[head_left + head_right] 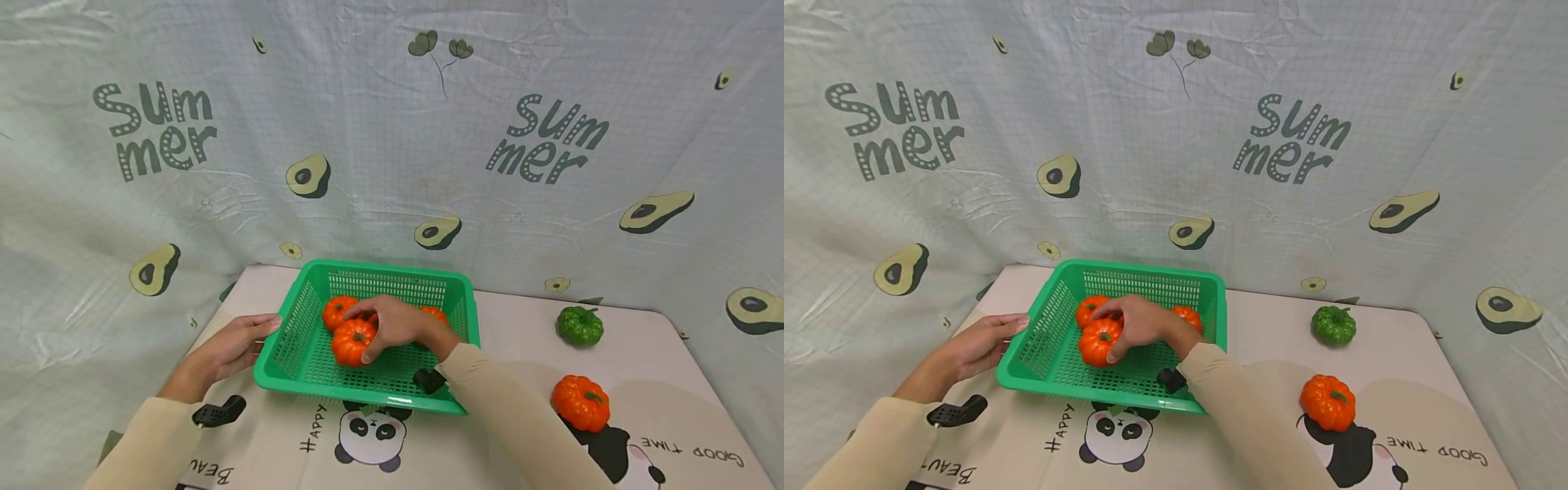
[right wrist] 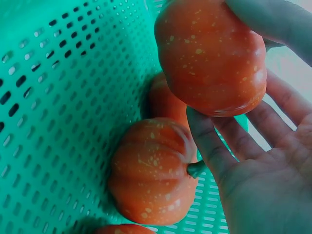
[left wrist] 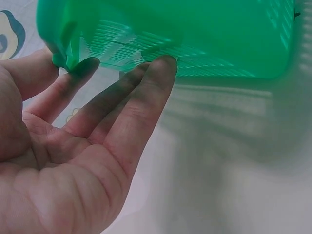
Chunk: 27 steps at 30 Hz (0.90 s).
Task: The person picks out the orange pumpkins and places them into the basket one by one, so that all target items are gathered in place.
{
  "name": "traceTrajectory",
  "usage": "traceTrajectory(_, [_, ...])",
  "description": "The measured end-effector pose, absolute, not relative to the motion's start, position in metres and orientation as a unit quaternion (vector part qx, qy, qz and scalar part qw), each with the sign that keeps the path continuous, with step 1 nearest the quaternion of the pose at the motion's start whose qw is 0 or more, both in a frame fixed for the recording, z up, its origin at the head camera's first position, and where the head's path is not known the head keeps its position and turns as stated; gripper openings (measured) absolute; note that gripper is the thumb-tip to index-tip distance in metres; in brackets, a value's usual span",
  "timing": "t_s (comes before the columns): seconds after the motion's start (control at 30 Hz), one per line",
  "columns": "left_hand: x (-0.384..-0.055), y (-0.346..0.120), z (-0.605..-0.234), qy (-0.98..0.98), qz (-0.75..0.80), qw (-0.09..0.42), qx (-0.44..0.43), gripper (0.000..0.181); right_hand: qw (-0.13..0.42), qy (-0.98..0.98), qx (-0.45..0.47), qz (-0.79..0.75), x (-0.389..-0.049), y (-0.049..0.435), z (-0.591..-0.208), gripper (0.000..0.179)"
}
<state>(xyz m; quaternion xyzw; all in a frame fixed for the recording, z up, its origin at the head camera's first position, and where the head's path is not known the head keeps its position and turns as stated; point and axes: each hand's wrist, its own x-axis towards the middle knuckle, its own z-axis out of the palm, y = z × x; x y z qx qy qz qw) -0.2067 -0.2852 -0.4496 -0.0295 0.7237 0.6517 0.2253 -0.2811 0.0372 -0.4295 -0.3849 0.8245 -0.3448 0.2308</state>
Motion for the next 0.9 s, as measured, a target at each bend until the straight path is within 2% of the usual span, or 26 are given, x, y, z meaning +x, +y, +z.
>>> traceTrajectory(0.9, [-0.207,-0.286,-0.45,0.72,0.656,0.224,-0.034,0.072,0.24,0.823,-0.391,-0.335,-0.284,0.019,-0.438,0.074])
